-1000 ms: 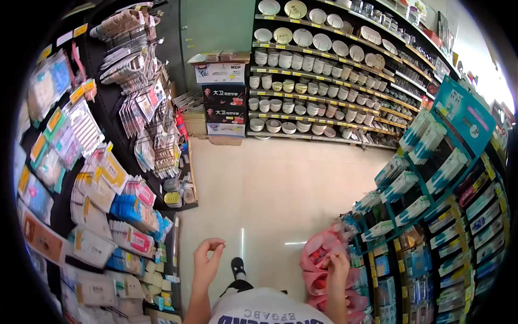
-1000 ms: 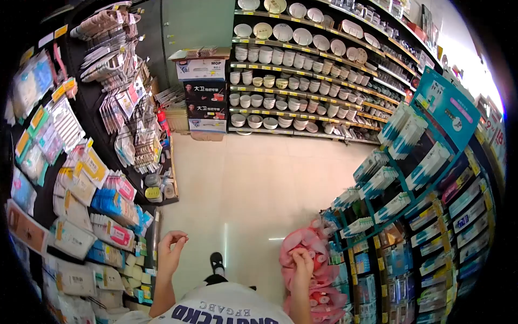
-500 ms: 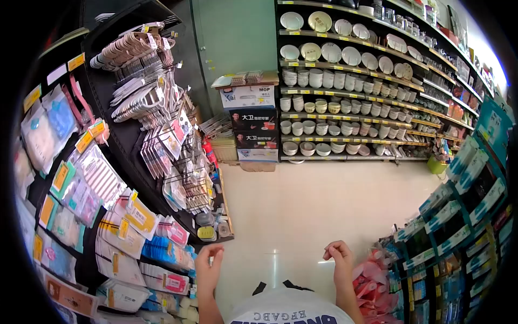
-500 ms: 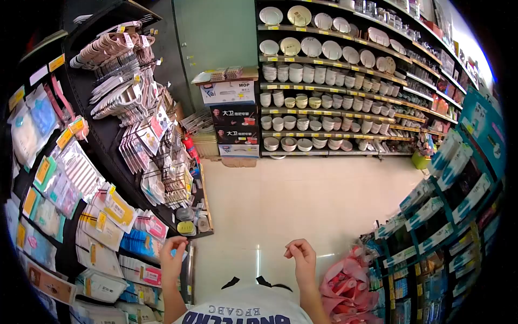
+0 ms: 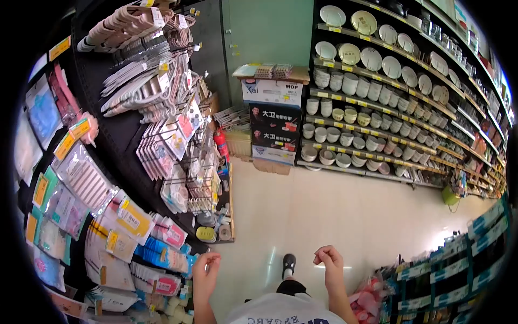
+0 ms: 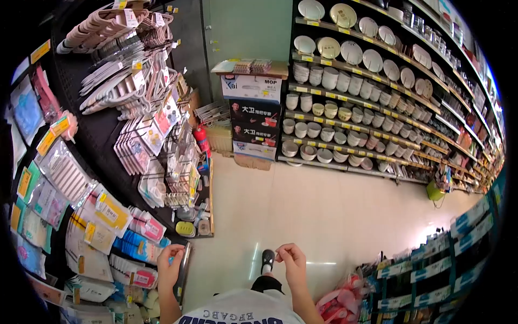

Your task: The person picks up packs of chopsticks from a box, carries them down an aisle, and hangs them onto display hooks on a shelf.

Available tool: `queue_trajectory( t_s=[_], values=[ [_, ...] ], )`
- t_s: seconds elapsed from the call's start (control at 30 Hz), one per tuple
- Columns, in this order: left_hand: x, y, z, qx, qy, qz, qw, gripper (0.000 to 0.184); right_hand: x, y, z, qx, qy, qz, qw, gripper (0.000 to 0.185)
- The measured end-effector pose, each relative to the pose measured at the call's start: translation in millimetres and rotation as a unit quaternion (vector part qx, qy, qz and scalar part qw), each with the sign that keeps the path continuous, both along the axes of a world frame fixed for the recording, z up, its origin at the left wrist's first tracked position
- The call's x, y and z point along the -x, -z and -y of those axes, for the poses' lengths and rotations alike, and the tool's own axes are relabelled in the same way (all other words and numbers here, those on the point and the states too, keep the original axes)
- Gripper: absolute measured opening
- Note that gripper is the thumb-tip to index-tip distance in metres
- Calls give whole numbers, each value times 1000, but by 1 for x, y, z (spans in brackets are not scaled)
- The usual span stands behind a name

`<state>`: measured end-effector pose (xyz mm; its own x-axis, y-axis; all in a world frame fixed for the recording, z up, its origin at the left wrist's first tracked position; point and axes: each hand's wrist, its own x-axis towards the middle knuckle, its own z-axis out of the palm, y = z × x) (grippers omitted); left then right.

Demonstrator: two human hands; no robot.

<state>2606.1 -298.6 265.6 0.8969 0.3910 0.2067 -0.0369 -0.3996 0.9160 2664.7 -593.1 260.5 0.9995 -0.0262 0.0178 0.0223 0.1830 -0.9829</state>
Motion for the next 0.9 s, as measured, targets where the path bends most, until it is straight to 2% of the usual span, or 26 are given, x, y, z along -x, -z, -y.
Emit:
queue_trajectory(
  t_s=[0.1, 0.2, 0.27, 0.33, 0.43, 0.63, 0.73, 0.9],
  values=[
    [-48, -1, 17, -23, 11, 25, 999, 11, -49, 3, 9, 11, -18, 9, 1000, 11],
    [-90, -26, 36, -50, 11, 23, 998, 11, -99, 4, 26, 16, -41, 5, 999, 10],
    [-124, -33, 46, -4, 8, 54, 999, 12, -138, -9, 37, 12, -52, 31, 998, 11],
    [-160, -26, 52, -9, 14, 76, 997, 13, -172, -22, 44, 22, -29, 41, 998, 10],
    [-201, -31, 69, -61, 31, 57, 996, 13, -218, -25, 56, 34, -17, 50, 998, 10],
    [-263, -12, 92, -25, 78, 13, 997, 12, -268, -12, 72, 63, -81, 22, 994, 12],
    [-296, -7, 96, -13, 102, -18, 995, 13, -288, -3, 81, 63, -46, -9, 997, 11],
    [-368, -11, 97, -42, 162, 10, 986, 14, -327, 8, 93, 35, 36, -12, 999, 11]
  ],
)
